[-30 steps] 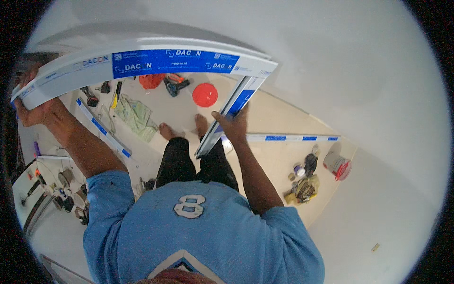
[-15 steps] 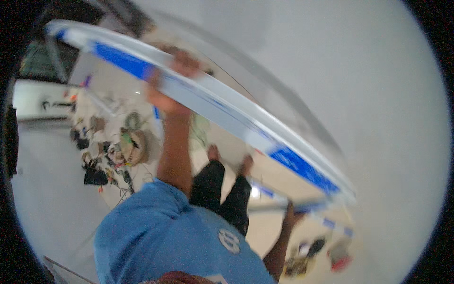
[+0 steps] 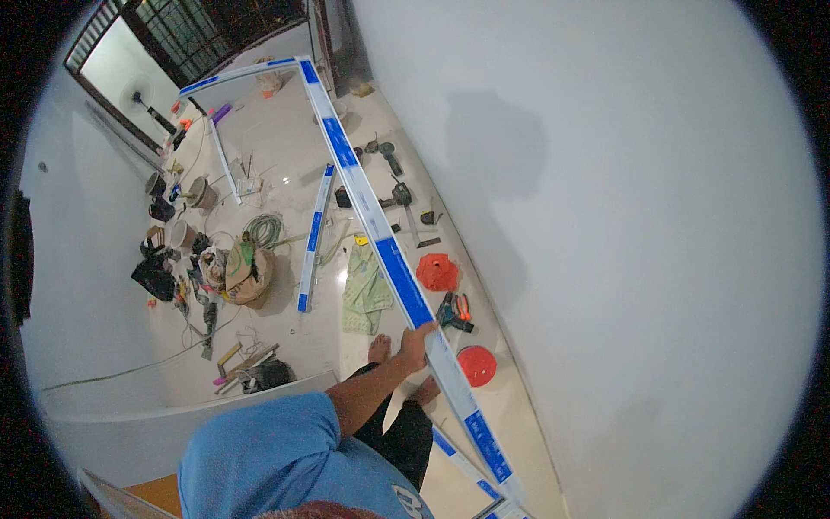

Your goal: The person assembles a long white light fixture by inserting screws into pre-drilled holes and tightening them with a cordless drill. They handle the fixture, screws, and drill, then place the assembled unit against a wall.

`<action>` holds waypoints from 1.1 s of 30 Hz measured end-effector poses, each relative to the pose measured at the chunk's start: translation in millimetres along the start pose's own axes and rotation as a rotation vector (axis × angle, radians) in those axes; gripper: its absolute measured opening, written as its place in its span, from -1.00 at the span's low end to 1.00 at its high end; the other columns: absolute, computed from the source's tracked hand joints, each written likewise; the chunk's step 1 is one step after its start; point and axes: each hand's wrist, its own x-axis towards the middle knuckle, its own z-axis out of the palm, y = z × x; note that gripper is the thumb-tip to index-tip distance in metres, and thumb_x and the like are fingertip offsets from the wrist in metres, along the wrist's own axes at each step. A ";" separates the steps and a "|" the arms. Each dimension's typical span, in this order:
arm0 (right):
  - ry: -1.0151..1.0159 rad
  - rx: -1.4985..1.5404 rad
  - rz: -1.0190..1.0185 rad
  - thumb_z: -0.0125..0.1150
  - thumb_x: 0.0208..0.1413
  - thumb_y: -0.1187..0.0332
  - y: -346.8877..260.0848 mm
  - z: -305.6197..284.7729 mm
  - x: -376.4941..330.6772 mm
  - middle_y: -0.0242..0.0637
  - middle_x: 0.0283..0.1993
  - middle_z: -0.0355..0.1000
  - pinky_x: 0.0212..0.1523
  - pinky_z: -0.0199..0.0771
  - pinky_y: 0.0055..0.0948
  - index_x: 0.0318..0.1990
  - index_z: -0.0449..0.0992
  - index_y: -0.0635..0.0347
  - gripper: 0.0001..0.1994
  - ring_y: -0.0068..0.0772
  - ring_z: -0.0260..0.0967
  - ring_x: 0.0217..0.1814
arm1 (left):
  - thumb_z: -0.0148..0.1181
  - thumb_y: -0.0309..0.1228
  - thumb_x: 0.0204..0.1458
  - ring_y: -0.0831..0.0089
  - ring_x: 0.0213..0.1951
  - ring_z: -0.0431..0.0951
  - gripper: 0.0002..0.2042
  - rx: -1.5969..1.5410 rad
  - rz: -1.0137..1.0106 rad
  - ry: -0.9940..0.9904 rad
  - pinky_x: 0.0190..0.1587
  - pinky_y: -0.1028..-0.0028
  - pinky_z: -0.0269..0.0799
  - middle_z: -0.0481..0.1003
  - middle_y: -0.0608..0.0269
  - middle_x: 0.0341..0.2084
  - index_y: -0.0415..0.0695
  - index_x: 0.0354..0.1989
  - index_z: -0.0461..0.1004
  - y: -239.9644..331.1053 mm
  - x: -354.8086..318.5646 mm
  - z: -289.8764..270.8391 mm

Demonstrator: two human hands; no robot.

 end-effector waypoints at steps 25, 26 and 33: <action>-0.475 -0.297 0.180 0.49 0.01 0.13 -176.7 244.1 175.1 0.07 0.12 0.39 0.10 0.49 -0.02 0.24 0.26 0.34 -0.26 -0.01 0.42 0.05 | 0.34 -0.31 -0.07 -0.25 -0.08 0.69 -0.47 1.022 0.120 0.526 0.03 0.02 0.63 0.63 -0.38 -0.19 -0.45 0.02 0.41 56.4 249.0 -69.9; -0.481 -0.306 0.205 0.48 0.02 0.12 -182.2 256.8 179.6 0.06 0.11 0.40 0.09 0.50 -0.02 0.24 0.27 0.34 -0.27 -0.02 0.42 0.03 | 0.34 -0.32 -0.06 -0.25 -0.04 0.68 -0.47 1.014 0.095 0.508 0.07 0.02 0.62 0.63 -0.37 -0.15 -0.42 0.04 0.40 66.1 267.6 -72.2; -0.529 -0.356 0.413 0.46 0.04 0.05 -206.7 336.6 212.1 0.04 0.04 0.45 0.02 0.55 -0.01 0.18 0.34 0.32 -0.32 -0.02 0.46 -0.05 | 0.33 -0.33 0.02 -0.23 0.01 0.67 -0.51 1.002 0.008 0.490 0.13 0.01 0.61 0.62 -0.35 -0.10 -0.36 0.07 0.37 135.7 386.6 -88.5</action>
